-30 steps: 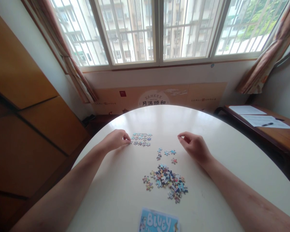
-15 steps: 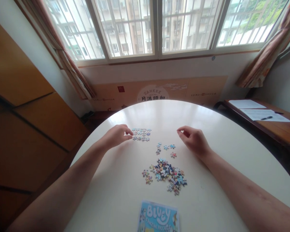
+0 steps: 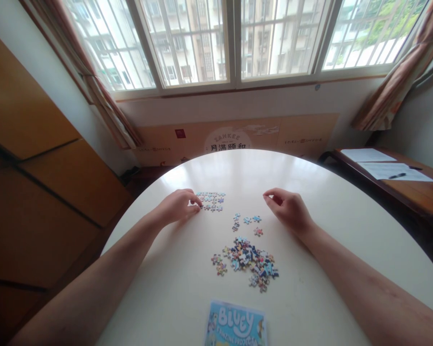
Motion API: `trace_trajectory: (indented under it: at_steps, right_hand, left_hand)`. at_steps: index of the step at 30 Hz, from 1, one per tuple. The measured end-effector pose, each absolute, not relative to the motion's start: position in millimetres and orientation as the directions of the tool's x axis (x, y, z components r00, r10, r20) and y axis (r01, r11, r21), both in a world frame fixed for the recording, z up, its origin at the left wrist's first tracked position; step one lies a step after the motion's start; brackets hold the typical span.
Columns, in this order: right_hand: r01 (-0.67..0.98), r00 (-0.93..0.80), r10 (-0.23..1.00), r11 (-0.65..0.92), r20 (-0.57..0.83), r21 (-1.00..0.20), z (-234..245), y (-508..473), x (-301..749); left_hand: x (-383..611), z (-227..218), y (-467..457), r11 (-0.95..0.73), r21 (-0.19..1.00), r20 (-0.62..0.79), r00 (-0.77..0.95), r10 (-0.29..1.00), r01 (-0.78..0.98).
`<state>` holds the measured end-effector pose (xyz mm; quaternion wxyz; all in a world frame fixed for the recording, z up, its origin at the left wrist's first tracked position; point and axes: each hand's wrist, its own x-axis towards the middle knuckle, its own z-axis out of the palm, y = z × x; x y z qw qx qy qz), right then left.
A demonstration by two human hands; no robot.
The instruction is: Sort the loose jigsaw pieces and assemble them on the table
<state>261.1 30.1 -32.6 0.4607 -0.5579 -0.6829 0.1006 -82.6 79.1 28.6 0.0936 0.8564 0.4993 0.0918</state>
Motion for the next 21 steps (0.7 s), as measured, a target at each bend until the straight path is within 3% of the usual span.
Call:
trace_trajectory:
  at_steps: [11,21]
  right_hand:
    - [0.654,0.043,0.859,0.362,0.51,-0.664,-34.0,31.8,262.6]
    - [0.657,0.038,0.861,0.361,0.507,-0.662,-32.7,30.2,261.4]
  left_hand:
    - [-102.9,33.6,91.7,-0.446,0.268,0.182,0.41,0.894,0.854]
    - [-100.5,36.4,87.2,-0.389,0.232,0.009,0.398,0.917,0.891]
